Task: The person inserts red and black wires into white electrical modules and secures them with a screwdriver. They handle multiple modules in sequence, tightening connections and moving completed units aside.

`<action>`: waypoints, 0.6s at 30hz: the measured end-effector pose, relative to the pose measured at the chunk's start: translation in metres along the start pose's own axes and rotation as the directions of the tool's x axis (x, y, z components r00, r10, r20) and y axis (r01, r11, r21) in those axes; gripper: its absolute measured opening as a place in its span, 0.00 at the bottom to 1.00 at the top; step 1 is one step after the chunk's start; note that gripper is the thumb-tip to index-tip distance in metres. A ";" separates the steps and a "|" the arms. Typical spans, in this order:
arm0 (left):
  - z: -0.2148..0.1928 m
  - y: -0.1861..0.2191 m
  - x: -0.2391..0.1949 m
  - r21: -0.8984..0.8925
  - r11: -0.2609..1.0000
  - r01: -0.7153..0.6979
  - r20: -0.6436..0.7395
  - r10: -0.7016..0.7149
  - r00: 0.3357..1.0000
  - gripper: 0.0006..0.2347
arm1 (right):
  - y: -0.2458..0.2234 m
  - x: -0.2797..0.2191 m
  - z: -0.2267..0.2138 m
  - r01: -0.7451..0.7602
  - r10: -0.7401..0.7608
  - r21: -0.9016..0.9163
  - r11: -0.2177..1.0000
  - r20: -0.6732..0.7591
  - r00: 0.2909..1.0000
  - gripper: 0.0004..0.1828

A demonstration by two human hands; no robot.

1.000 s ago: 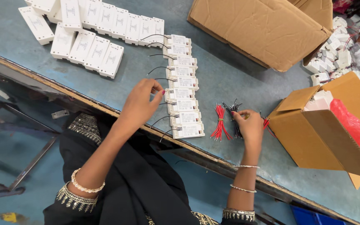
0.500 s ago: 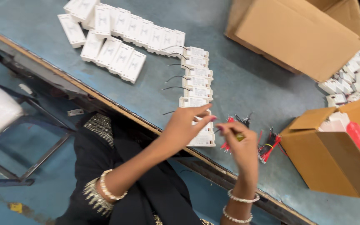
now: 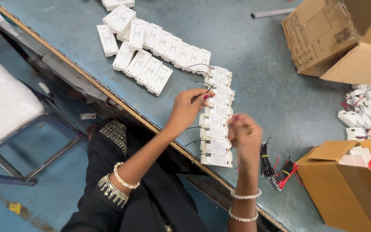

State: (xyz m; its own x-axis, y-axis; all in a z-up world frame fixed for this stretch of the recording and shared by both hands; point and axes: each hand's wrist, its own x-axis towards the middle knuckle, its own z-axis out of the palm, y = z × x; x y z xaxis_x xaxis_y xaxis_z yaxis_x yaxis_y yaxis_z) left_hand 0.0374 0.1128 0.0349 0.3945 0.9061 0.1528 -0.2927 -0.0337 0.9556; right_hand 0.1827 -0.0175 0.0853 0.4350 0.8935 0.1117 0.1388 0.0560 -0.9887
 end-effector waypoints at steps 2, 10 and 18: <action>-0.008 -0.004 0.004 0.195 0.980 0.021 -0.029 -0.016 0.999 0.09 | -0.006 0.020 -0.002 0.148 -0.138 0.190 0.971 -0.064 0.988 0.14; -0.008 -0.019 -0.013 0.404 0.914 0.044 0.003 -0.050 0.999 0.05 | 0.014 0.070 0.027 0.380 -0.319 0.384 0.842 -0.214 0.923 0.18; -0.010 -0.031 -0.009 0.490 0.872 0.019 0.010 -0.027 1.000 0.05 | 0.034 0.083 0.041 0.386 -0.358 0.400 0.832 -0.145 0.922 0.18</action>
State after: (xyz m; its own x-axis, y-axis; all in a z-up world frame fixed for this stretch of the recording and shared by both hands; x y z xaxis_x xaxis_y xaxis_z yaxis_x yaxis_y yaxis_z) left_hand 0.0347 0.1099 0.0018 0.4106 0.9025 0.1297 0.1789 -0.2192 0.9591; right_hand 0.1873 0.0768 0.0566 0.4805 0.7395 0.4714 -0.0725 0.5692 -0.8190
